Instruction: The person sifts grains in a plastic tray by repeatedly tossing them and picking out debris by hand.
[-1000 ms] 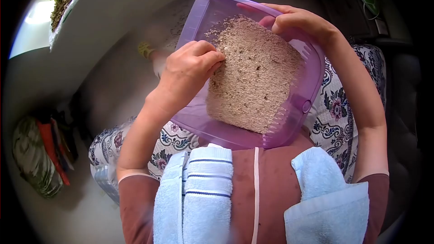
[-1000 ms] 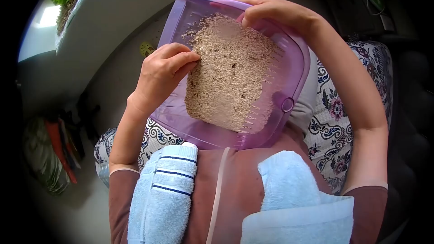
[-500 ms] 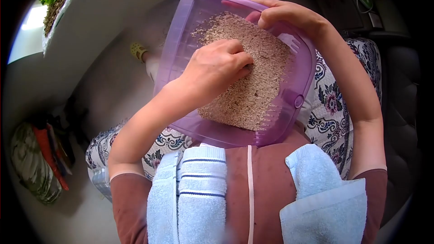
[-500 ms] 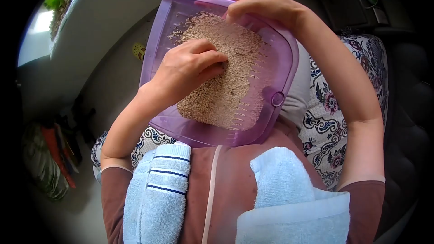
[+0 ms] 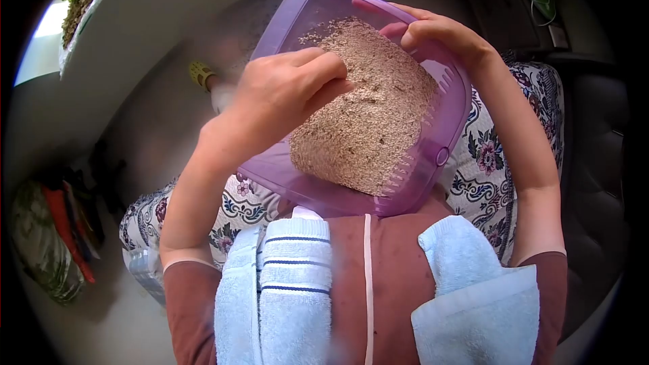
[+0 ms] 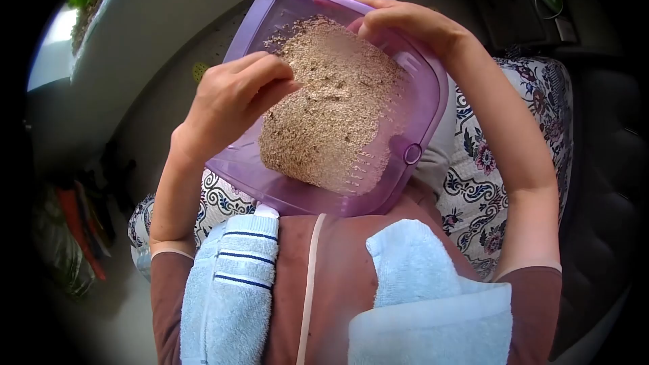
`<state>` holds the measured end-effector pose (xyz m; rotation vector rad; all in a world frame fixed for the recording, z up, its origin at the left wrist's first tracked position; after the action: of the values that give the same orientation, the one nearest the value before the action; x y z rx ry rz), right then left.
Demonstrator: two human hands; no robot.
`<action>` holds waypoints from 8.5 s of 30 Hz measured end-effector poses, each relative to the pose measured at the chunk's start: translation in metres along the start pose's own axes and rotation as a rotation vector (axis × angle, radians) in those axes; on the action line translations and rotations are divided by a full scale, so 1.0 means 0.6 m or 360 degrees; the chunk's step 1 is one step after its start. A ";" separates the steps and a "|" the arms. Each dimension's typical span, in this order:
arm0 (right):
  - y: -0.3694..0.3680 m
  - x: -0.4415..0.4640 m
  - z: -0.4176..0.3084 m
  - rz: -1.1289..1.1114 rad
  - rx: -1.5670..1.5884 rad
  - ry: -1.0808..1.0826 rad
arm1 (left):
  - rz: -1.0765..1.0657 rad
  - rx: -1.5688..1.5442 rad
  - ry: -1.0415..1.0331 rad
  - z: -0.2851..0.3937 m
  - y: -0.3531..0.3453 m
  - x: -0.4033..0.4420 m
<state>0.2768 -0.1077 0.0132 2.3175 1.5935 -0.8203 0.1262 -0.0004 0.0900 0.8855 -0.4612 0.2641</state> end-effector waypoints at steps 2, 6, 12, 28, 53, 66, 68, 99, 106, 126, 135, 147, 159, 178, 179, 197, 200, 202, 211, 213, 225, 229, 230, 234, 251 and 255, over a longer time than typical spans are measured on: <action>0.014 -0.005 0.006 0.0052 0.0039 0.0025 | 0.0180 -0.0101 0.0041 -0.014 0.052 -0.002; 0.064 -0.024 0.027 0.0100 0.0269 0.0054 | 0.0819 -0.0146 0.1213 -0.201 0.123 -0.148; 0.112 0.003 0.066 0.0345 0.0477 0.0230 | 0.0953 -0.1929 0.1624 -0.163 -0.096 -0.229; -0.018 0.032 0.129 0.0859 0.0502 0.0346 | 0.1279 -0.2326 0.1952 -0.231 -0.106 -0.208; -0.056 0.044 0.191 0.0808 0.0823 0.0315 | 0.1184 -0.2256 0.2066 -0.235 -0.089 -0.257; -0.057 0.045 0.171 0.0858 0.0643 0.0388 | 0.1323 -0.2191 0.2111 -0.243 -0.110 -0.280; -0.018 0.053 0.183 0.0769 0.0672 0.0161 | 0.1299 -0.2262 0.2051 -0.226 -0.101 -0.249; 0.057 0.040 0.197 0.0502 0.1074 0.0100 | 0.1438 -0.1702 0.2036 -0.148 -0.133 -0.175; -0.048 0.031 0.179 0.0820 0.0715 0.0206 | 0.1222 -0.2121 0.2206 -0.226 -0.088 -0.258; 0.034 0.036 0.179 0.0600 0.0948 0.0349 | 0.1370 -0.1735 0.2076 -0.173 -0.135 -0.210; 0.029 0.045 0.203 0.0674 0.0852 -0.0015 | 0.1423 -0.1591 0.2046 -0.200 -0.107 -0.196; -0.010 0.044 0.189 0.0657 0.0864 0.0097 | 0.1362 -0.1725 0.1862 -0.198 -0.085 -0.204; -0.028 0.025 0.180 0.0826 0.0702 0.0154 | 0.1259 -0.1979 0.1981 -0.222 -0.101 -0.231; 0.017 0.033 0.185 0.0592 0.1144 0.0196 | 0.1373 -0.1684 0.2104 -0.171 -0.117 -0.210; 0.009 0.034 0.197 0.0707 0.0900 0.0191 | 0.1312 -0.1716 0.2228 -0.184 -0.108 -0.238; -0.043 0.037 0.186 0.0771 0.0836 0.0071 | 0.1227 -0.1918 0.2178 -0.207 -0.080 -0.242; 0.031 0.035 0.192 0.0603 0.0905 0.0012 | 0.1445 -0.1769 0.1854 -0.164 -0.118 -0.190; 0.046 0.033 0.181 0.0645 0.0902 0.0216 | 0.1491 -0.1769 0.1982 -0.150 -0.131 -0.192; 0.056 0.093 0.131 0.0296 0.0595 -0.0019 | 0.1724 -0.2087 0.2148 -0.151 -0.115 -0.225; 0.083 0.101 0.097 0.0193 0.0562 -0.0062 | 0.1824 -0.1964 0.2075 -0.112 -0.113 -0.200; 0.073 0.018 -0.025 -0.0107 0.0088 -0.0030 | 0.0365 0.0201 0.0051 -0.034 0.084 0.011; 0.072 0.022 -0.027 -0.0191 0.0063 -0.0122 | 0.0096 0.0277 -0.0249 -0.086 -0.009 0.111; 0.075 0.024 -0.030 -0.0170 0.0021 -0.0154 | 0.0060 0.0287 -0.0298 -0.093 -0.025 0.122; 0.078 0.028 -0.023 -0.0092 -0.0059 -0.0222 | -0.0052 0.0231 -0.0152 -0.106 -0.052 0.124; 0.024 0.021 -0.029 -0.0171 -0.0237 -0.0015 | 0.0059 0.0430 -0.0209 -0.089 0.005 0.056; 0.021 0.018 -0.030 -0.0166 -0.0201 -0.0078 | 0.0157 0.0247 -0.0167 -0.071 0.004 0.052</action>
<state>0.2967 -0.0959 0.0203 2.1276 1.7051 -0.7681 0.1643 0.0358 0.0834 1.0330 -0.5888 0.3481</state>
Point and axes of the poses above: each hand's wrist, its own x-axis towards the middle knuckle, its own y-axis out of the back of the hand, z = x × y, the point moved 7 cm from there along x, towards the middle knuckle, and after that the axes turned 10 degrees about z, right-handed, at the moved point
